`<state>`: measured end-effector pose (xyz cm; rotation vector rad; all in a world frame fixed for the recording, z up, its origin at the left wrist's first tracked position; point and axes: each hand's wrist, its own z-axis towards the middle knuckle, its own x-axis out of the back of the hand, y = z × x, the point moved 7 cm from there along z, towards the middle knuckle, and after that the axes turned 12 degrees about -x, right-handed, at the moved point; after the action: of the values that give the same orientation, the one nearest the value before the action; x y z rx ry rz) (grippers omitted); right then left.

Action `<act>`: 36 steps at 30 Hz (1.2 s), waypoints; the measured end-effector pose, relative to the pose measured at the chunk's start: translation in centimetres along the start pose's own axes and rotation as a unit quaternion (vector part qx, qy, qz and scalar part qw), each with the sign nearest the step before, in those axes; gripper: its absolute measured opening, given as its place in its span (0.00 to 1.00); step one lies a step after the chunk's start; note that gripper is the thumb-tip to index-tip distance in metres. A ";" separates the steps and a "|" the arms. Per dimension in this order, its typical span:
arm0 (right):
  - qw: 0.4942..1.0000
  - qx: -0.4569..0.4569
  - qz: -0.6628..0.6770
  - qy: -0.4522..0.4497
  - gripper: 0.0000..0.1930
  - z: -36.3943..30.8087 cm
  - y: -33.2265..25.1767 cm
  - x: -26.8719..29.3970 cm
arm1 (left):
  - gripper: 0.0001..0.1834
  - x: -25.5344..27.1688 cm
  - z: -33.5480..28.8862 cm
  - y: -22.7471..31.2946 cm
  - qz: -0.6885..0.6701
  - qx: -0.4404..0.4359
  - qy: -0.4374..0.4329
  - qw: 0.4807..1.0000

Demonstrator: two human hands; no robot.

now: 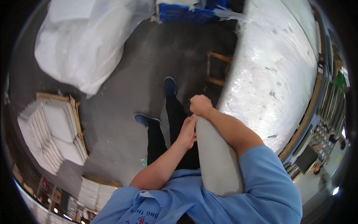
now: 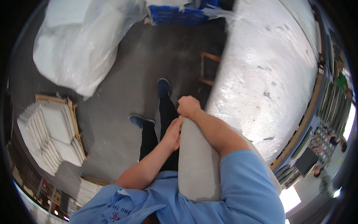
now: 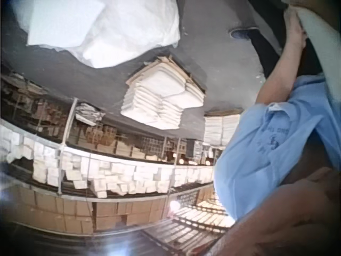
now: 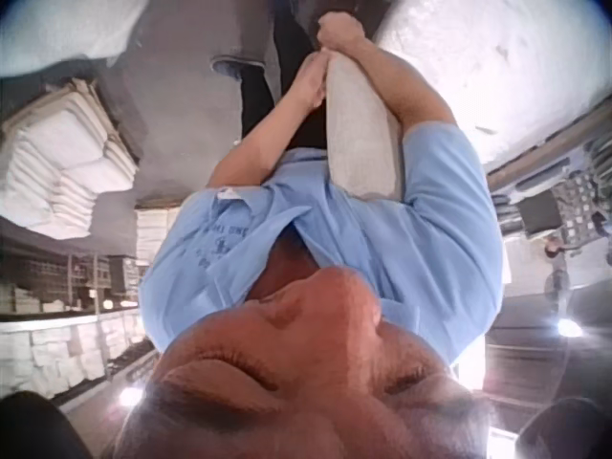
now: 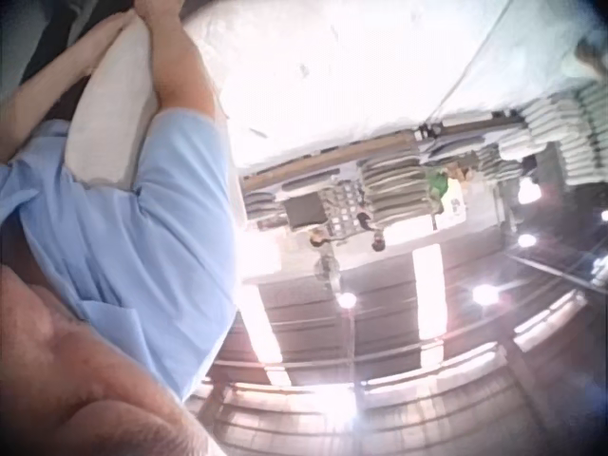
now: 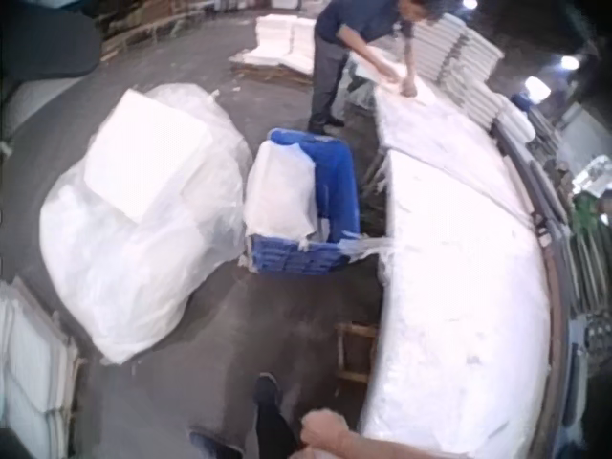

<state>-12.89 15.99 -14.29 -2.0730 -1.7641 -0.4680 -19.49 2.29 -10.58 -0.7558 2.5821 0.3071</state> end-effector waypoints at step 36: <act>0.442 -0.174 0.624 0.620 0.27 -54.8 30.3 -1.5 | 0.22 -13.8 -16.4 5.9 0.293 0.036 -0.294 0.909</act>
<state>16.33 -16.26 30.72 -1.6022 0.8143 -1.2922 -17.89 8.20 10.82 0.1623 2.1475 0.5203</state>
